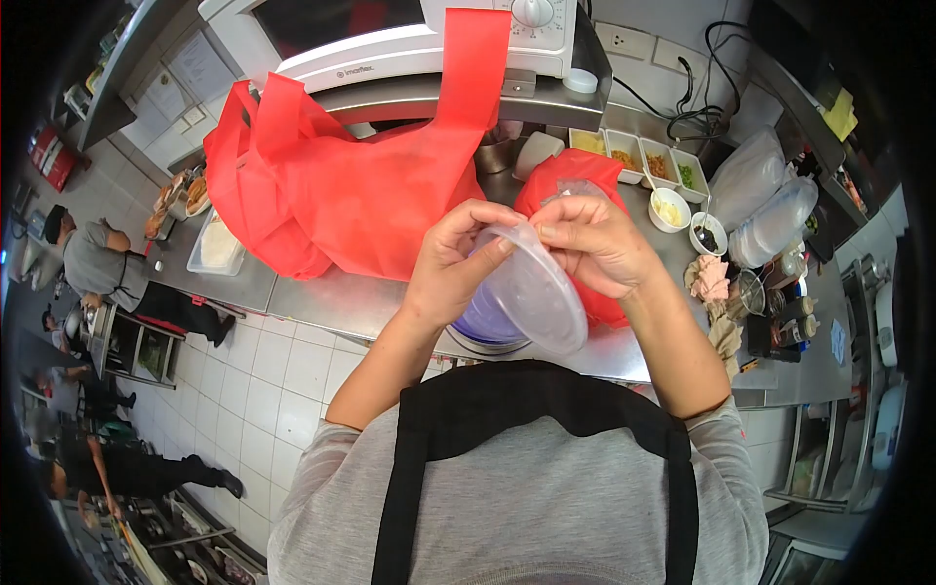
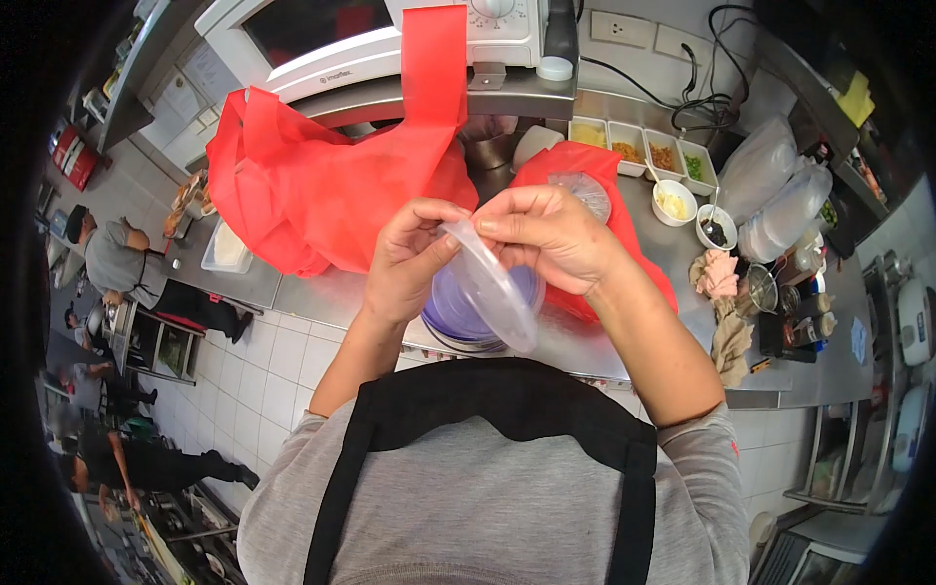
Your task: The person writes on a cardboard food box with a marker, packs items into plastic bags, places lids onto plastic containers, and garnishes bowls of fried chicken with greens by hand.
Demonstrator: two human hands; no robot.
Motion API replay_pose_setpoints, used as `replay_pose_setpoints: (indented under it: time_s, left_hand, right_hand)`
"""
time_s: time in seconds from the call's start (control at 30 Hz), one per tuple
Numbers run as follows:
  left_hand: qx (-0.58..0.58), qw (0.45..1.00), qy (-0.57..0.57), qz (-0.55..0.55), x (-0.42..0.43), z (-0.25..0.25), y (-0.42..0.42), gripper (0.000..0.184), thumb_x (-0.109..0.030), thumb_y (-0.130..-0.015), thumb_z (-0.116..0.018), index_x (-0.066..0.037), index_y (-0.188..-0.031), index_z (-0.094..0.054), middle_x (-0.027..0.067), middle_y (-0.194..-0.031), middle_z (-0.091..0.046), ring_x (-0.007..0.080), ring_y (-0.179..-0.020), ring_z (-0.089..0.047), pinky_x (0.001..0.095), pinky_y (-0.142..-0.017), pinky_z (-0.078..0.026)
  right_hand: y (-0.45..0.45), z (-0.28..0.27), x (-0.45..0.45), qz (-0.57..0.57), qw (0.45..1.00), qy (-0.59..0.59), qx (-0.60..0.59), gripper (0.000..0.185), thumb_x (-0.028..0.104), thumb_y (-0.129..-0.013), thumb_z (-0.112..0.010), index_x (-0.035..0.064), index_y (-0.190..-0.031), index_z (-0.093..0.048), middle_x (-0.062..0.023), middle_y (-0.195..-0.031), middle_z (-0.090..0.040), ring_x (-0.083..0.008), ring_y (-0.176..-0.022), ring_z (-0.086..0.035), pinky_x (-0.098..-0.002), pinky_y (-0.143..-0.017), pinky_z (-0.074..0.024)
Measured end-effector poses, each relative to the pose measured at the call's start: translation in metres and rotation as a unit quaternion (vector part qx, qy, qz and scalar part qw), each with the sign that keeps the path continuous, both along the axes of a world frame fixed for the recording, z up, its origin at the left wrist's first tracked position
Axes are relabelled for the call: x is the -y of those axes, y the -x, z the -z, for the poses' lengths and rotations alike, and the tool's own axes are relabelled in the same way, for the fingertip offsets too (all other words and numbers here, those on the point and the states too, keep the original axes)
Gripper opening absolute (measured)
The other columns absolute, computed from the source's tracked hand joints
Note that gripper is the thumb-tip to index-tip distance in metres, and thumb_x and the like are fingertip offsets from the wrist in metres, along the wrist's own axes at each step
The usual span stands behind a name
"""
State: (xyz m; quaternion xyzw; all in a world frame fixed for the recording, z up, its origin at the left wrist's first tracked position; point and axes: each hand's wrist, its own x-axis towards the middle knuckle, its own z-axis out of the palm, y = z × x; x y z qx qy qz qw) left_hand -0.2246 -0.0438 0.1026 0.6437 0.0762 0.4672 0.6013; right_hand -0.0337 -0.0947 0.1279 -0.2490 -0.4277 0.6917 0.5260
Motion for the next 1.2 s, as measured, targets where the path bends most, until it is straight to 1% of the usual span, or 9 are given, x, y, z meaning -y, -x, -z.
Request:
replay_pose_setpoints:
  time_s: [0.1, 0.17, 0.23, 0.27, 0.37, 0.47, 0.57, 0.67, 1.2]
  left_hand:
    - [-0.081, 0.981, -0.128, -0.122, 0.002, -0.011, 0.006, 0.023, 0.0, -0.083, -0.059, -0.001, -0.106, -0.058, 0.0063, -0.098, -0.062, 0.0129, -0.091, -0.058, 0.0293, -0.081, -0.047]
    - [-0.17, 0.913, -0.29, -0.231, 0.003, -0.027, 0.015, 0.026, 0.001, -0.081, -0.059, 0.0, -0.107, -0.058, 0.0071, -0.096, -0.063, 0.0122, -0.089, -0.059, 0.0293, -0.078, -0.048]
    - [-0.178, 0.903, -0.308, -0.24, 0.007, -0.034, 0.016, 0.027, 0.002, -0.081, -0.058, 0.001, -0.108, -0.058, 0.008, -0.096, -0.064, 0.0118, -0.086, -0.059, 0.0287, -0.075, -0.048]
    - [-0.182, 0.898, -0.317, -0.245, 0.008, -0.036, 0.016, 0.028, 0.002, -0.08, -0.057, 0.001, -0.109, -0.058, 0.0085, -0.096, -0.065, 0.0116, -0.085, -0.06, 0.0283, -0.074, -0.048]
    - [-0.122, 0.976, -0.102, -0.149, 0.013, -0.025, 0.01, 0.027, 0.002, -0.081, -0.056, 0.002, -0.109, -0.059, 0.0097, -0.098, -0.065, 0.0133, -0.085, -0.061, 0.0272, -0.076, -0.049]
    - [-0.098, 0.988, -0.016, -0.115, 0.016, -0.022, 0.009, 0.028, 0.004, -0.082, -0.054, 0.003, -0.109, -0.06, 0.0108, -0.101, -0.065, 0.0153, -0.089, -0.062, 0.0269, -0.079, -0.049]
    - [-0.147, 0.967, -0.095, -0.184, 0.016, -0.018, 0.013, 0.029, 0.004, -0.082, -0.054, 0.002, -0.11, -0.059, 0.0119, -0.102, -0.065, 0.0164, -0.095, -0.062, 0.0271, -0.081, -0.048]
    - [-0.139, 0.962, -0.131, -0.194, 0.014, -0.015, 0.014, 0.029, 0.004, -0.083, -0.054, 0.002, -0.111, -0.059, 0.0131, -0.103, -0.065, 0.017, -0.096, -0.062, 0.0274, -0.082, -0.048]
    - [-0.095, 0.986, -0.013, -0.134, 0.014, -0.02, 0.012, 0.031, 0.006, -0.085, -0.052, 0.001, -0.116, -0.057, 0.0065, -0.104, -0.063, 0.0093, -0.093, -0.059, 0.0233, -0.081, -0.048]
  right_hand:
    - [0.001, -0.016, 0.005, 0.13, 0.973, -0.13, 0.142, 0.018, 0.005, -0.083, -0.063, -0.0008, -0.1, -0.064, -0.008, -0.086, -0.065, -0.0143, -0.077, -0.063, -0.0254, -0.069, -0.0513]
    - [0.003, -0.03, 0.008, 0.224, 0.888, -0.275, 0.294, 0.019, 0.002, -0.079, -0.064, 0.0019, -0.098, -0.066, -0.0077, -0.085, -0.065, -0.0156, -0.076, -0.062, -0.0258, -0.068, -0.0502]
    - [0.005, -0.038, 0.008, 0.289, 0.729, -0.426, 0.453, 0.021, 0.0, -0.075, -0.066, 0.0047, -0.096, -0.068, -0.0076, -0.084, -0.065, -0.0177, -0.076, -0.062, -0.0269, -0.067, -0.0496]
    - [0.01, -0.037, 0.008, 0.323, 0.702, -0.438, 0.46, 0.018, 0.0, -0.072, -0.066, 0.0063, -0.089, -0.069, -0.0083, -0.082, -0.063, -0.0212, -0.074, -0.062, -0.0289, -0.063, -0.0488]
    - [0.016, -0.027, 0.002, 0.392, 0.585, -0.51, 0.495, 0.019, -0.001, -0.07, -0.066, 0.0052, -0.088, -0.068, -0.0084, -0.081, -0.062, -0.0224, -0.073, -0.061, -0.0302, -0.061, -0.0494]
    - [0.019, -0.017, -0.002, 0.379, 0.563, -0.552, 0.485, 0.023, -0.003, -0.066, -0.066, 0.0048, -0.088, -0.067, -0.0083, -0.081, -0.061, -0.0228, -0.072, -0.061, -0.0311, -0.059, -0.0496]
    - [0.029, -0.013, -0.001, 0.417, 0.599, -0.511, 0.454, 0.028, -0.004, -0.063, -0.066, 0.0045, -0.09, -0.067, -0.0077, -0.082, -0.061, -0.0223, -0.072, -0.061, -0.031, -0.059, -0.0499]
    - [0.024, -0.012, -0.002, 0.402, 0.566, -0.549, 0.465, 0.029, -0.004, -0.064, -0.066, 0.0039, -0.092, -0.066, -0.0082, -0.083, -0.062, -0.0226, -0.072, -0.061, -0.0315, -0.059, -0.05]
    - [0.018, 0.0, -0.001, 0.397, 0.495, -0.609, 0.477, 0.037, 0.001, -0.064, -0.067, 0.002, -0.101, -0.067, -0.0114, -0.098, -0.064, -0.026, -0.082, -0.061, -0.0322, -0.067, -0.0526]
